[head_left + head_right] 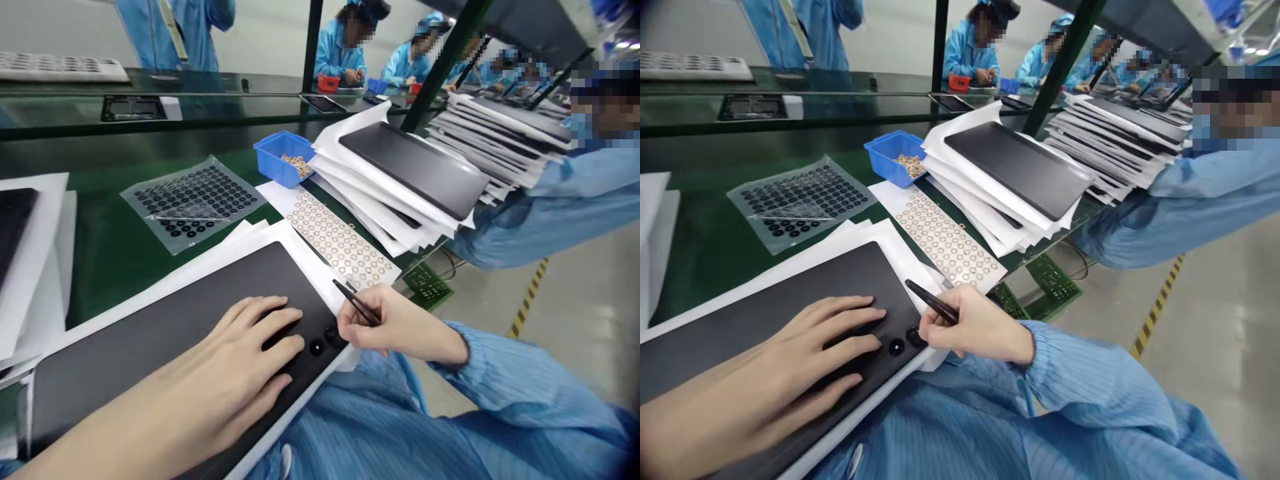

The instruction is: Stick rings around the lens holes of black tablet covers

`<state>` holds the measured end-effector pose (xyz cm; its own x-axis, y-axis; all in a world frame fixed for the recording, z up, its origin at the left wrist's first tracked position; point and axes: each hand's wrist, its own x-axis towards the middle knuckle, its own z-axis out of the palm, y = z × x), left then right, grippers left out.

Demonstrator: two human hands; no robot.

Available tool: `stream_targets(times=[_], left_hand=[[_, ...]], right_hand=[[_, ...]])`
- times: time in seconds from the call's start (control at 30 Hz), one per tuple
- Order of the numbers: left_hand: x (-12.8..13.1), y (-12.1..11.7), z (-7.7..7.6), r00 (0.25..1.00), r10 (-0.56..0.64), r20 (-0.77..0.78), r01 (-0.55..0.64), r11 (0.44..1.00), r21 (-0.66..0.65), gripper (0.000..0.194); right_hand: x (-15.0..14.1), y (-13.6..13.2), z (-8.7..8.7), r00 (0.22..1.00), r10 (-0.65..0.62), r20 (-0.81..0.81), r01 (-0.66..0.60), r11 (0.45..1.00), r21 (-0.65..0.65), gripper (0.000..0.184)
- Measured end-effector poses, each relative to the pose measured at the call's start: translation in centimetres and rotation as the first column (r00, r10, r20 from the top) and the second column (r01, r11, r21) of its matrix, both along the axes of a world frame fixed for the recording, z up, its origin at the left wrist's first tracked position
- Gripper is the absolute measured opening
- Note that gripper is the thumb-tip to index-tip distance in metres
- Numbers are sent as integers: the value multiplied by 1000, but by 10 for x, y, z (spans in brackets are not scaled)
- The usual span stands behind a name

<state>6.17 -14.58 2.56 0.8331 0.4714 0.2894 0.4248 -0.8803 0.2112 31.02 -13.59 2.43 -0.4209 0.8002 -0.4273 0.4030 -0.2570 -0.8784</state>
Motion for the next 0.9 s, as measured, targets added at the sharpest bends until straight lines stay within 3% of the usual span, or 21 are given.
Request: stream_targets(times=[0.2, 0.5, 0.77, 0.9], left_hand=[[-2, 7, -10, 999, -11, 42, 12, 1000, -17, 30], [2, 1, -16, 998, 44, 34, -39, 990, -134, 27], [3, 1, -16, 998, 46, 52, -40, 993, -113, 30], [0, 5, -14, 1000, -16, 16, 17, 999, -30, 31]], right_hand=[[-8, -1, -6, 996, -90, -19, 91, 995, 30, 4], [-9, -3, -4, 993, -55, 102, 46, 995, 87, 7], [-14, -3, 2, 979, -36, 202, 6, 989, 145, 6], [-17, -1, 9, 959, -31, 283, -19, 985, 173, 19]])
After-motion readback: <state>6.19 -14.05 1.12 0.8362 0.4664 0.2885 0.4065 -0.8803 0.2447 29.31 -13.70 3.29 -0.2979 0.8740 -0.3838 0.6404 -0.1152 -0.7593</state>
